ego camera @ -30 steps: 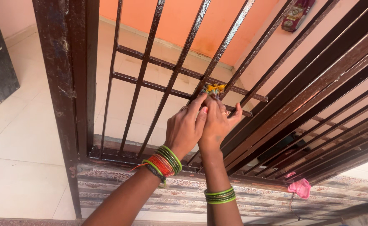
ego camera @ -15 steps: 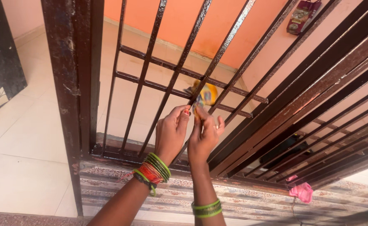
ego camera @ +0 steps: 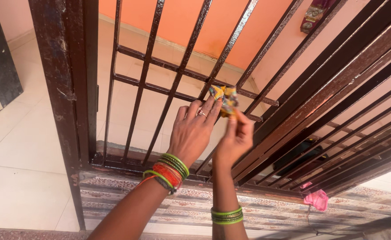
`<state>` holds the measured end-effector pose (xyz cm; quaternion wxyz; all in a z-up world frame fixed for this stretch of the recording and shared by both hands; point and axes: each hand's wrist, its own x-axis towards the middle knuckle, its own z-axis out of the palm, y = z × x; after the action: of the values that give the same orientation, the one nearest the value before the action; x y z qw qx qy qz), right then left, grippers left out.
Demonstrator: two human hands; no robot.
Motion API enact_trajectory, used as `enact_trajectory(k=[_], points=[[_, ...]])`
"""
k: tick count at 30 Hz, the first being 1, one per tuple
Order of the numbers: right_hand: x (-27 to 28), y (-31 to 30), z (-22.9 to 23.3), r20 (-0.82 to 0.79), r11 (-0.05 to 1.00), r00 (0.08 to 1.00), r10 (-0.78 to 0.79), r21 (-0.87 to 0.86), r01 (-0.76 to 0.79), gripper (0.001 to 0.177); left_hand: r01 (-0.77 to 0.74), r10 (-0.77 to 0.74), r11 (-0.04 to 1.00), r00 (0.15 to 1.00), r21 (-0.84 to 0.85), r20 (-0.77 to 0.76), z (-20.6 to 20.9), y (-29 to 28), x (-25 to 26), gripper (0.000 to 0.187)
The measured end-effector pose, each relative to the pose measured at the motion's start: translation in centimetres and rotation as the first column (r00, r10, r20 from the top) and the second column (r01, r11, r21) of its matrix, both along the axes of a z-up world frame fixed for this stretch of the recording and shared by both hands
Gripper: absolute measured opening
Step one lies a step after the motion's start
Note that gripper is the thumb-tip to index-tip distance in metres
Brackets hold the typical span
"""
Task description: The person wipes the bars and frame of a metal gate using a cloth, moving their hands across the different sections.
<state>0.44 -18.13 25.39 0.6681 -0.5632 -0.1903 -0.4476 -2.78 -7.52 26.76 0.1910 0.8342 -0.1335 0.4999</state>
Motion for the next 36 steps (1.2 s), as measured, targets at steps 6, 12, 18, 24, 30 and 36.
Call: enact_trajectory(k=[6,12,18,24,30,36], points=[[0.1,-0.6,-3.8,-0.137,0.926,0.988,-0.075,-0.378,0.018,0.014,0.183,-0.194,0.975,0.978,-0.128,-0.081,-2.0,0.0,0.7,0.054],[0.4,-0.8,-1.9,-0.090,0.853,0.850,0.519,0.120,-0.508,0.017,0.453,-0.435,0.830,0.891,-0.324,0.131,-1.2,1.3,-0.6,0.047],[-2.3,0.1,3.7,-0.189,0.840,0.858,0.478,-0.187,-0.510,0.033,0.471,-0.421,0.613,0.874,-0.634,0.242,1.8,2.2,-0.5,0.033],[-2.5,2.4,5.5,-0.095,0.904,0.981,0.167,-0.382,-0.191,0.029,0.514,-0.432,0.674,0.857,-0.530,0.282,2.3,3.2,-0.5,0.026],[-1.3,3.2,6.9,0.108,0.862,0.986,-0.125,-0.481,0.162,0.016,0.233,-0.228,0.909,0.972,-0.345,0.057,1.9,4.3,-0.8,0.032],[1.6,3.5,11.8,0.183,0.905,0.983,0.011,-0.419,0.068,0.006,-0.030,0.029,0.999,0.999,0.040,0.026,0.0,4.2,0.7,0.045]])
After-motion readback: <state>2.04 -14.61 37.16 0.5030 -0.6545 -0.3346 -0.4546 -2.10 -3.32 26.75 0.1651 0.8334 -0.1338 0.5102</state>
